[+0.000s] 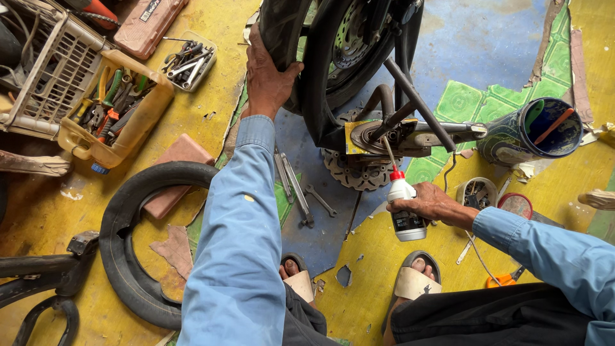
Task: The person works on a motorcycle wheel mounted on a stand, repeatedly applying liquid from a small bottle to the hub area and manipulating the wheel with both hands. The person briefly walks away to retrieve a tool from a toolbox before returning to continue the task.
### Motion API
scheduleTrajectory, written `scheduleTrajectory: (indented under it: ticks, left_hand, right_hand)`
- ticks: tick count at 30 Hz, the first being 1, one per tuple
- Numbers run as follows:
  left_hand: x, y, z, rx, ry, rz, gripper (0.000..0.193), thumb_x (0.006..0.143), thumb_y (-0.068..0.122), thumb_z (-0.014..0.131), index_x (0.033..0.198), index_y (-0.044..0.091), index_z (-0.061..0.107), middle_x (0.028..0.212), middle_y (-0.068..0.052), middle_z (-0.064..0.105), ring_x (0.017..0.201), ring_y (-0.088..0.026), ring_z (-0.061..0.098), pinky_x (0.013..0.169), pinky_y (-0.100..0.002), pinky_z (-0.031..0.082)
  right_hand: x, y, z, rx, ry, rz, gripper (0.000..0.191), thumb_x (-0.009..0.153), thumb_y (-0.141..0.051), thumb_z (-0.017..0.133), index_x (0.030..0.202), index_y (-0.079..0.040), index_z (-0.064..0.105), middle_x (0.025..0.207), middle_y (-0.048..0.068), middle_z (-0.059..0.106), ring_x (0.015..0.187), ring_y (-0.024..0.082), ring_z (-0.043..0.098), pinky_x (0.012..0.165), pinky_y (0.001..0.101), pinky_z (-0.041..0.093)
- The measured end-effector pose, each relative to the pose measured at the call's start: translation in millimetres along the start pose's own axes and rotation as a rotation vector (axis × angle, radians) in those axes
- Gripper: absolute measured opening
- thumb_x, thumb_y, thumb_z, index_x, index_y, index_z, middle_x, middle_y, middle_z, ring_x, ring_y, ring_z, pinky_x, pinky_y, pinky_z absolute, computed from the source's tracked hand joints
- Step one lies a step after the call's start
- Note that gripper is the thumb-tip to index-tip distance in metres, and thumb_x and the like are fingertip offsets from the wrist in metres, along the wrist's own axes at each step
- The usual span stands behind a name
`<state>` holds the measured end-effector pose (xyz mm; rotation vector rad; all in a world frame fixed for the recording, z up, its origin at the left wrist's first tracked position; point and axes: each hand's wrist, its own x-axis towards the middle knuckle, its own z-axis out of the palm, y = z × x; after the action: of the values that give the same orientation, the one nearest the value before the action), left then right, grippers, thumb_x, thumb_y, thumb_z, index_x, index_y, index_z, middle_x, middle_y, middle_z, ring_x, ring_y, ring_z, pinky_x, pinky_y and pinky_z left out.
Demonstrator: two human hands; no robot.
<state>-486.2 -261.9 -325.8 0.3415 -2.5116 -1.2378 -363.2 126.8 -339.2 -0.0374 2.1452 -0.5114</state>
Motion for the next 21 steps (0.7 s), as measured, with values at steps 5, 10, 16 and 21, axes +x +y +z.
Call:
scheduleTrajectory:
  ticks: [5,10,16,21]
  left_hand:
    - [-1.5,-2.9,-0.2,-0.008,0.02,0.037,0.119,0.082,0.027,0.093,0.16,0.021,0.003,0.148,-0.025,0.041,0.135,-0.045,0.05,0.116,-0.052,0.042]
    - [-1.5,-5.2,-1.2,0.001,0.017,0.022,0.118,0.082,0.028,0.093,0.159,0.022,0.004,0.148,-0.024,0.043,0.134,-0.044,0.052,0.116,-0.052,0.043]
    - [-3.3,-4.6,0.1,-0.011,0.013,0.009,0.117,0.081,0.026,0.094,0.159,0.023,0.007,0.148,-0.022,0.044,0.136,-0.044,0.051,0.116,-0.052,0.042]
    - [-3.2,2.9,-3.3,-0.005,0.029,0.026,0.119,0.08,0.025,0.095,0.158,0.02,0.006,0.15,-0.026,0.039,0.135,-0.046,0.047,0.114,-0.053,0.04]
  right_hand:
    - [1.1,-1.6,-0.2,0.025,-0.013,0.017,0.055,0.061,-0.06,0.079,0.084,-0.01,0.08,0.072,0.011,0.075,0.061,0.023,0.071,0.055,0.04,0.054]
    - [1.9,-1.8,-0.6,0.038,-0.007,0.019,0.055,0.061,-0.059,0.08,0.085,-0.01,0.079,0.072,0.011,0.075,0.062,0.023,0.072,0.056,0.0396,0.055]
    - [-0.7,0.0,2.9,0.034,0.014,-0.032,0.054,0.061,-0.059,0.08,0.083,-0.01,0.079,0.072,0.011,0.075,0.062,0.023,0.071,0.056,0.0389,0.055]
    - [-8.0,-7.1,3.7,0.023,-0.008,-0.071,0.055,0.062,-0.059,0.078,0.089,-0.01,0.077,0.076,0.012,0.076,0.064,0.024,0.074,0.058,0.0402,0.06]
